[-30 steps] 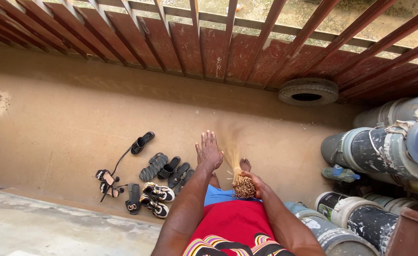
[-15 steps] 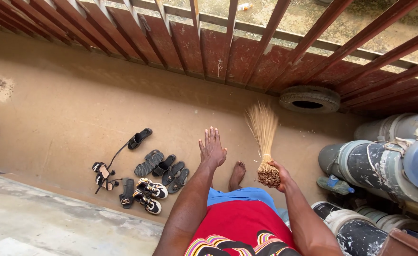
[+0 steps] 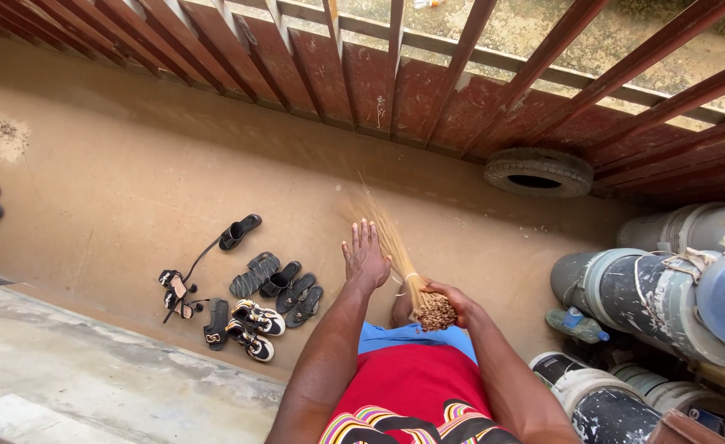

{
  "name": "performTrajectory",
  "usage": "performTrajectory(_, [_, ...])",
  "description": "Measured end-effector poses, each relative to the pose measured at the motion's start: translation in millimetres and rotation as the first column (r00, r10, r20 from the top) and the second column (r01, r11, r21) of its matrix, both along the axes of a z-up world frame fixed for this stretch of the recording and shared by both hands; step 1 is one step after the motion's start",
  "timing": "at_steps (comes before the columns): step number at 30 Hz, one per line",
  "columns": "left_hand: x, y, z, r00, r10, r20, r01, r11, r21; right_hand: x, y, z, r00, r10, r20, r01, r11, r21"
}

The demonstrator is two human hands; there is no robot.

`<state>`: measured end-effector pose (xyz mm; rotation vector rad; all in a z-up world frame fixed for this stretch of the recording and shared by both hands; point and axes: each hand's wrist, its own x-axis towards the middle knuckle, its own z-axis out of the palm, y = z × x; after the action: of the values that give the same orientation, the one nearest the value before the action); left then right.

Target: Sweeping dirt and debris from a balcony or entryway using a hand broom.

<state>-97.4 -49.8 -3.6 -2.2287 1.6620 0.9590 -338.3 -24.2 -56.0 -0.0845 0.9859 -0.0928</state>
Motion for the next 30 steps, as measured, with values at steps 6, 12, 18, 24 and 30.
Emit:
performTrajectory(6, [-6.7, -3.3, 1.9, 1.000, 0.006, 0.009, -0.007, 1.000, 0.003, -21.5, -8.3, 8.7, 0.977, -0.104, -0.187, 0.067, 0.979, -0.192])
performTrajectory(12, [-19.8, -4.3, 1.2, 1.000, 0.002, 0.024, -0.002, 1.000, 0.007, -20.9, 17.1, -57.6, 0.973, -0.144, -0.183, 0.164, 0.981, 0.103])
performTrajectory(18, [-23.6, -2.1, 4.4, 0.999, 0.038, 0.009, -0.038, 0.999, -0.016, -0.2, 25.3, -20.8, 0.993, 0.107, -0.044, -0.105, 0.994, 0.040])
performTrajectory(24, [-26.5, -2.0, 0.7, 1.000, 0.002, 0.030, -0.001, 1.000, -0.014, -18.6, -9.0, 24.4, 1.000, 0.017, -0.008, -0.018, 0.993, -0.114])
performTrajectory(30, [-32.0, -5.9, 4.1, 0.999, -0.027, 0.034, 0.028, 0.999, -0.024, -39.7, -3.1, -3.6, 0.966, -0.215, -0.146, 0.177, 0.956, -0.235])
